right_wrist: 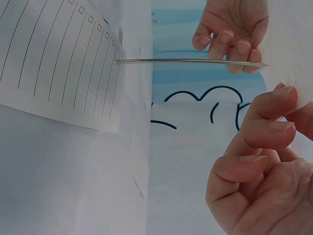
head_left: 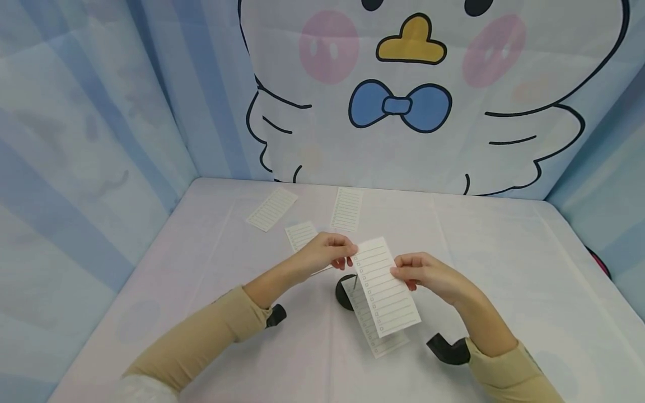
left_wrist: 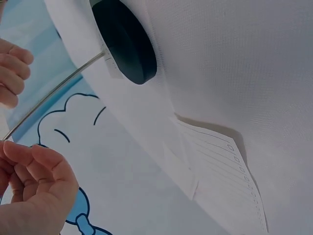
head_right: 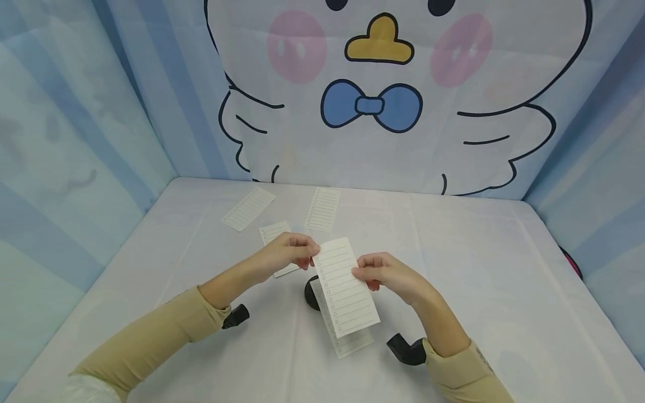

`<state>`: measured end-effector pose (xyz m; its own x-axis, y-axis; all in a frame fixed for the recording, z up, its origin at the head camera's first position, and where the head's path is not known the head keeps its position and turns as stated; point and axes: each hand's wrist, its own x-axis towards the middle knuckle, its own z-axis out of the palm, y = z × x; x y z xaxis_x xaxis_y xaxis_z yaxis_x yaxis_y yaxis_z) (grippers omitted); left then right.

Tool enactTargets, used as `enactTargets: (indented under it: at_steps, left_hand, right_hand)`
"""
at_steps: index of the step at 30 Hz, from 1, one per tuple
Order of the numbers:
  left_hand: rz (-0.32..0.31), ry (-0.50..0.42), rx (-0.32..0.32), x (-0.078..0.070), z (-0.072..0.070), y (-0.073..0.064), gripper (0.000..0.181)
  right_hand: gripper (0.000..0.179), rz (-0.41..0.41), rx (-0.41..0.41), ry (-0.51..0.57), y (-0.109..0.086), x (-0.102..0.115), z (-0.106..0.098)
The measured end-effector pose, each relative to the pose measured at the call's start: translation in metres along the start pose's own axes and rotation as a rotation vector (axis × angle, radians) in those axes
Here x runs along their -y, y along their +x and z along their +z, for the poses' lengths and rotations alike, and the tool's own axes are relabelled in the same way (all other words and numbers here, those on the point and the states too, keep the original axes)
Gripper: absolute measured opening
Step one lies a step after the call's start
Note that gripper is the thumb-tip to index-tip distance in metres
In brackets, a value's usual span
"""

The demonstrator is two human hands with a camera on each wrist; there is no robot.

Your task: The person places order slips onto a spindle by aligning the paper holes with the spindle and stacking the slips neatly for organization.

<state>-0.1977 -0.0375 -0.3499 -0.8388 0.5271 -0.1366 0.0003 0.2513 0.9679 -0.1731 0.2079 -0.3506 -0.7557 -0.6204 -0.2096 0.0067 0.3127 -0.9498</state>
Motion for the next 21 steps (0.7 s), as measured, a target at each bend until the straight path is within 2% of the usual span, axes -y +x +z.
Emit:
enactTargets:
  at_steps: [9,21]
  left_hand:
    - [-0.009,-0.042,-0.011,0.0024,0.0002,0.0033,0.021]
    - [-0.025,-0.069,-0.002,0.003,0.0014,0.0048,0.021]
  right_hand:
    - [0.012,-0.016,0.014,0.079,-0.0007,0.0012,-0.0028]
    - [0.012,-0.014,0.021,0.109,-0.0006,0.0019,-0.0032]
